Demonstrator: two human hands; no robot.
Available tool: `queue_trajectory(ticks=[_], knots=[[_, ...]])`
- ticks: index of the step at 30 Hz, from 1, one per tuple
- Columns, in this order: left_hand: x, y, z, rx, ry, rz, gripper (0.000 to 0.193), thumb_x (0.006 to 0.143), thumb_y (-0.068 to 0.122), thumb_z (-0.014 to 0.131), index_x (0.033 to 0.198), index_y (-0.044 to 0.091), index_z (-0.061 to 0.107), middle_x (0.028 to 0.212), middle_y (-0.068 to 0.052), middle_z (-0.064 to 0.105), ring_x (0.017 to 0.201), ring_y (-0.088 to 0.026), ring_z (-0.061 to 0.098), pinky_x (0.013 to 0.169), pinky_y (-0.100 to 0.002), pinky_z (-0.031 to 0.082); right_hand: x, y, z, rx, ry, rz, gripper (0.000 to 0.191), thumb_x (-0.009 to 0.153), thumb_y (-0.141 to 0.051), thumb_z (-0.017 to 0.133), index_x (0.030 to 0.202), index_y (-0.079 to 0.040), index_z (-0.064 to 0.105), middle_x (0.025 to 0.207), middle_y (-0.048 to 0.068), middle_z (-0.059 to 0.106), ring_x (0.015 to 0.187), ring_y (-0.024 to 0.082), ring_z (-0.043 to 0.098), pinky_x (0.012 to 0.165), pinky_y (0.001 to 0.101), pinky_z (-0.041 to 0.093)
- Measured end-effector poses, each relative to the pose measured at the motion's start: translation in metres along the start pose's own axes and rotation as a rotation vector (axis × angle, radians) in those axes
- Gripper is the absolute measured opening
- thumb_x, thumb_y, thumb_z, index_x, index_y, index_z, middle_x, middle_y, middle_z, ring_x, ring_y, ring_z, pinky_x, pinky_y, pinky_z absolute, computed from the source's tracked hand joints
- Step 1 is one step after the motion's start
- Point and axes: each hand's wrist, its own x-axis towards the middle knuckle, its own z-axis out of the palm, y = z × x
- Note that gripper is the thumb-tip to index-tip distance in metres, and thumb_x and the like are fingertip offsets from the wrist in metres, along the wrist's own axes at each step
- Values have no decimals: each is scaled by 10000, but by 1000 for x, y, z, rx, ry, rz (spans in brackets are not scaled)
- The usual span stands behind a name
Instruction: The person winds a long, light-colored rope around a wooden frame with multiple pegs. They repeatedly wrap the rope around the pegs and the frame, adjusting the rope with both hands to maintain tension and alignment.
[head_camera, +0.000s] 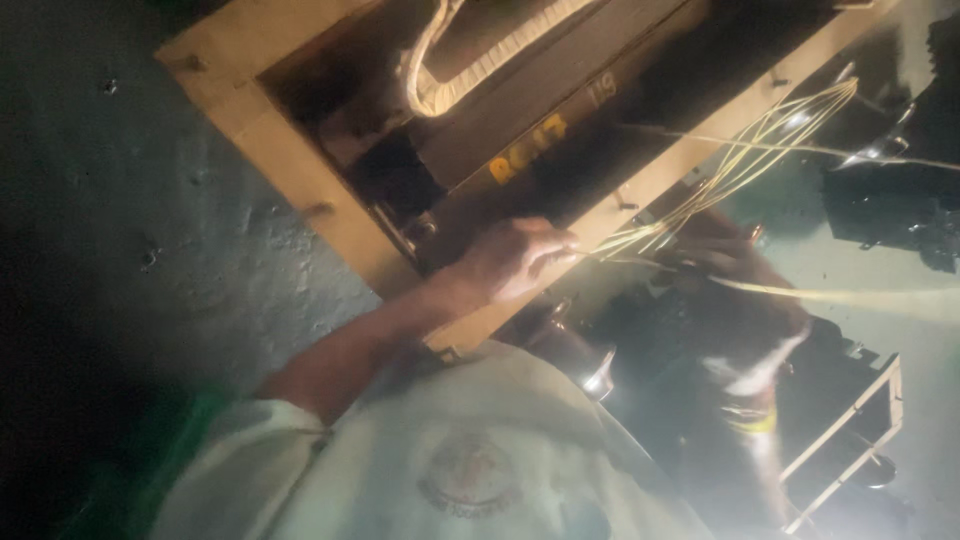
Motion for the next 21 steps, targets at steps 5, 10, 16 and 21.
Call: queue_trajectory(ticks=[5,10,16,21], knots=[[0,3,0,-80,-81,-103,229,968,63,752,1187,114,710,937,-117,719,789,-269,728,681,-415,569,4,10,7,26,-35,-53,319,828,-44,761,1123,-30,640,1067,96,701,882,188,726,736,316,639],[-2,2,-3,-16,-8,-26,416,838,-84,660,1197,118,717,974,-130,722,832,-322,710,691,-424,580,-14,18,-10,111,-18,143,251,921,-37,643,1169,4,648,1108,118,709,936,206,713,791,330,611],[-2,-6,-3,3,-105,-120,368,883,-8,723,1226,123,714,868,-136,693,735,-311,689,628,-442,541,-11,30,-6,-218,-99,74,169,980,-23,612,1067,60,730,1066,184,735,946,282,720,823,379,584],[-7,-17,-1,25,-34,-13,396,846,-27,701,1226,83,709,911,-149,705,788,-326,691,670,-434,556,-4,2,-15,-102,-86,-75,176,968,-45,633,1080,65,711,1086,196,719,938,291,715,822,381,585]])
